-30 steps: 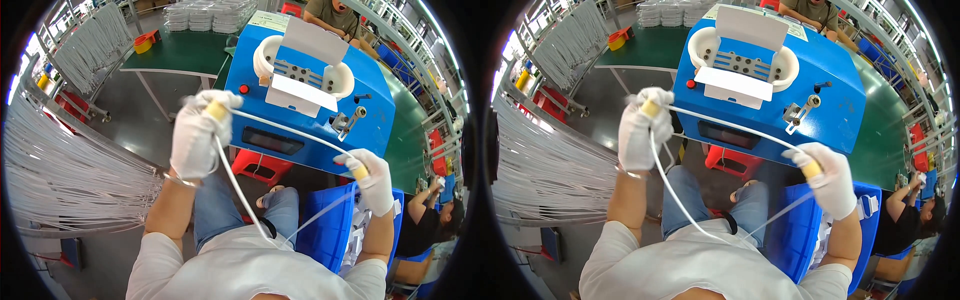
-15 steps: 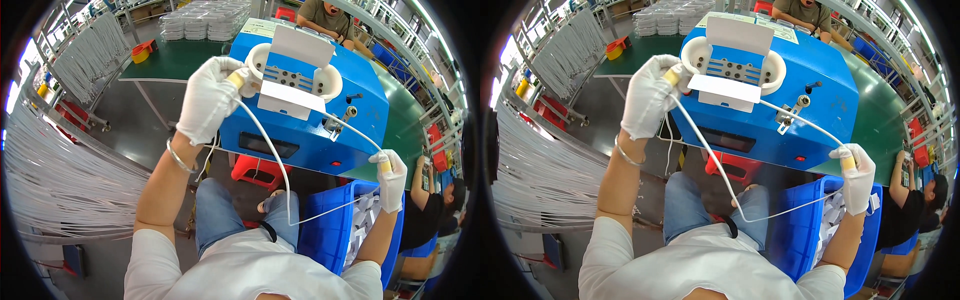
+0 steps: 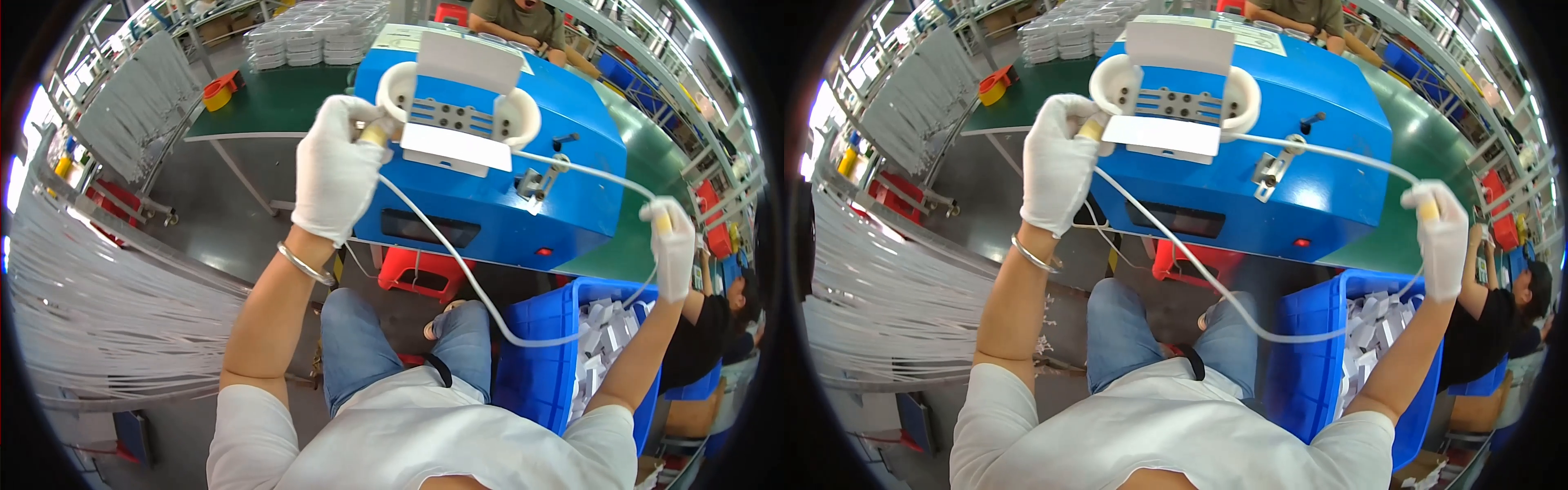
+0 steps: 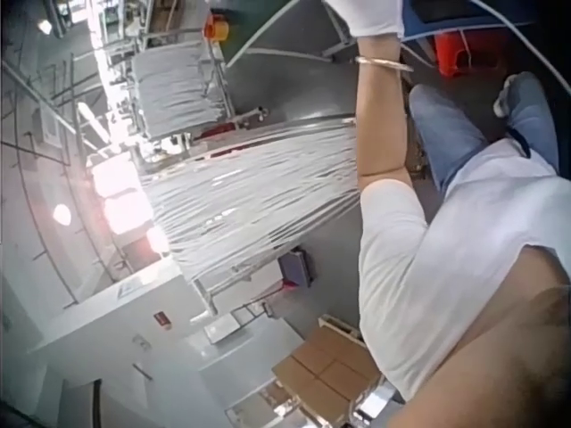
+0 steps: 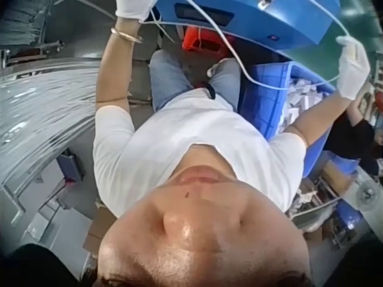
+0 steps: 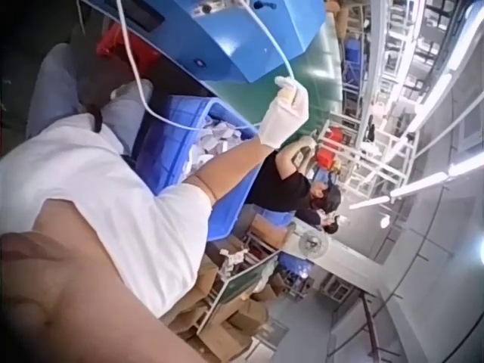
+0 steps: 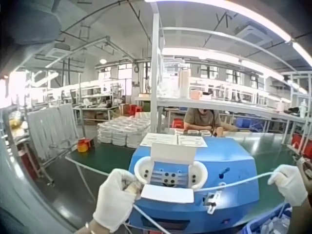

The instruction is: Processing and assembling white electrical cables at a factory workstation.

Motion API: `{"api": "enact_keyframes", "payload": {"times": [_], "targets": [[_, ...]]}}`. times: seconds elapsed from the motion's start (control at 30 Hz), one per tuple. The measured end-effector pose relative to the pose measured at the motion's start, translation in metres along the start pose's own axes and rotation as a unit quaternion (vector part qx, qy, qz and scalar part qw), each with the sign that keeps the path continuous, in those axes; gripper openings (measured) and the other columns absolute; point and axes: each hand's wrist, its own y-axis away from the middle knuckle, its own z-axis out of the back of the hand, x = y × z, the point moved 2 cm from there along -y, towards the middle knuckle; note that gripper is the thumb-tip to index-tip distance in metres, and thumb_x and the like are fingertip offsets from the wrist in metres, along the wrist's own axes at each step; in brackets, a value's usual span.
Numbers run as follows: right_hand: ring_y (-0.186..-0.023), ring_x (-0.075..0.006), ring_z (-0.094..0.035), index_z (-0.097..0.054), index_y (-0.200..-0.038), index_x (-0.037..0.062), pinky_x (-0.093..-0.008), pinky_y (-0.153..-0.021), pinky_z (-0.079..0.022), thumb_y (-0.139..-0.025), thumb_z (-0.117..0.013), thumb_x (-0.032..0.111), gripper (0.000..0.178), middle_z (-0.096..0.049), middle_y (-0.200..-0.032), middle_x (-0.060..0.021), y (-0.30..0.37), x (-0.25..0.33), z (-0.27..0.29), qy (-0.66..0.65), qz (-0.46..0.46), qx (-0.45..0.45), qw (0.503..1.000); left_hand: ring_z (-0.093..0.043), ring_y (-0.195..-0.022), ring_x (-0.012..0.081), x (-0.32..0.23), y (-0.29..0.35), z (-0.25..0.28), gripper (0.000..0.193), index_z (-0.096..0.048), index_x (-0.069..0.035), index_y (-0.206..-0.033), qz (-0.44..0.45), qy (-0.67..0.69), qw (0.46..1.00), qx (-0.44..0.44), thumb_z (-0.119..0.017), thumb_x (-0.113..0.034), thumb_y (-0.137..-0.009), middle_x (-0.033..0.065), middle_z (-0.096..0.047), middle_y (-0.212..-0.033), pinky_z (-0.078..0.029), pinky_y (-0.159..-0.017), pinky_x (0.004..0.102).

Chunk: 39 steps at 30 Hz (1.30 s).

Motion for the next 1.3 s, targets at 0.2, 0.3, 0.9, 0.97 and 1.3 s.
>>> {"api": "enact_keyframes", "payload": {"times": [0.2, 0.3, 0.9, 0.97, 1.3], "targets": [[-0.054, -0.0034, -0.039, -0.065, -0.081, 0.0083, -0.0201, -0.049, -0.030, -0.091, -0.056, 0.021, 0.018, -0.051, -0.063, 0.0048, -0.073, -0.022, -0.016, 0.030, 0.024, 0.018, 0.999, -0.055, -0.068, 0.0046, 0.002, 0.014, 0.010, 0.040, -0.052, -0.002, -0.124, -0.030, -0.022, 0.998, -0.048, -0.066, -0.012, -0.088, 0.0032, -0.062, -0.075, -0.046, -0.061, 0.0198], [-0.057, -0.0046, -0.041, -0.065, -0.077, 0.0066, -0.0208, -0.053, -0.033, -0.090, -0.057, 0.021, 0.021, -0.054, -0.065, 0.0045, -0.088, -0.041, -0.027, 0.056, -0.022, 0.126, 0.990, -0.052, -0.067, 0.0028, 0.001, 0.024, 0.028, 0.035, -0.059, -0.004, -0.120, -0.047, -0.124, 0.989, -0.061, -0.066, -0.014, -0.087, 0.0015, -0.062, -0.074, -0.044, -0.062, 0.0191], [-0.040, 0.0013, -0.030, -0.061, -0.081, 0.0052, -0.0162, -0.036, -0.019, -0.093, -0.056, 0.023, 0.022, -0.041, -0.056, 0.0078, -0.030, -0.028, 0.004, -0.095, -0.105, 0.006, 0.990, -0.052, -0.056, 0.0028, -0.004, 0.115, 0.062, 0.018, -0.071, -0.007, -0.099, 0.258, -0.026, 0.887, 0.382, -0.065, -0.005, -0.082, 0.0009, -0.065, -0.072, -0.041, -0.050, 0.0184], [-0.039, 0.0012, -0.030, -0.060, -0.081, 0.0053, -0.0162, -0.036, -0.020, -0.093, -0.057, 0.024, 0.023, -0.041, -0.056, 0.0076, -0.024, -0.027, 0.008, -0.112, -0.109, 0.014, 0.988, -0.055, -0.059, 0.0044, 0.006, 0.125, 0.044, 0.019, -0.071, -0.007, -0.099, 0.273, -0.001, 0.856, 0.438, -0.066, -0.006, -0.082, 0.0019, -0.066, -0.072, -0.044, -0.054, 0.0196], [-0.039, -0.0004, -0.034, -0.056, -0.078, 0.0030, -0.0163, -0.035, -0.023, -0.089, -0.058, 0.017, 0.018, -0.048, -0.059, 0.0040, -0.011, -0.015, -0.007, -0.242, -0.135, 0.078, 0.958, -0.061, -0.092, 0.0137, 0.059, 0.203, -0.032, 0.039, -0.056, -0.005, -0.124, 0.356, 0.139, 0.744, 0.549, -0.064, -0.015, -0.087, 0.0087, -0.066, -0.103, -0.047, -0.086, 0.0279]]}}
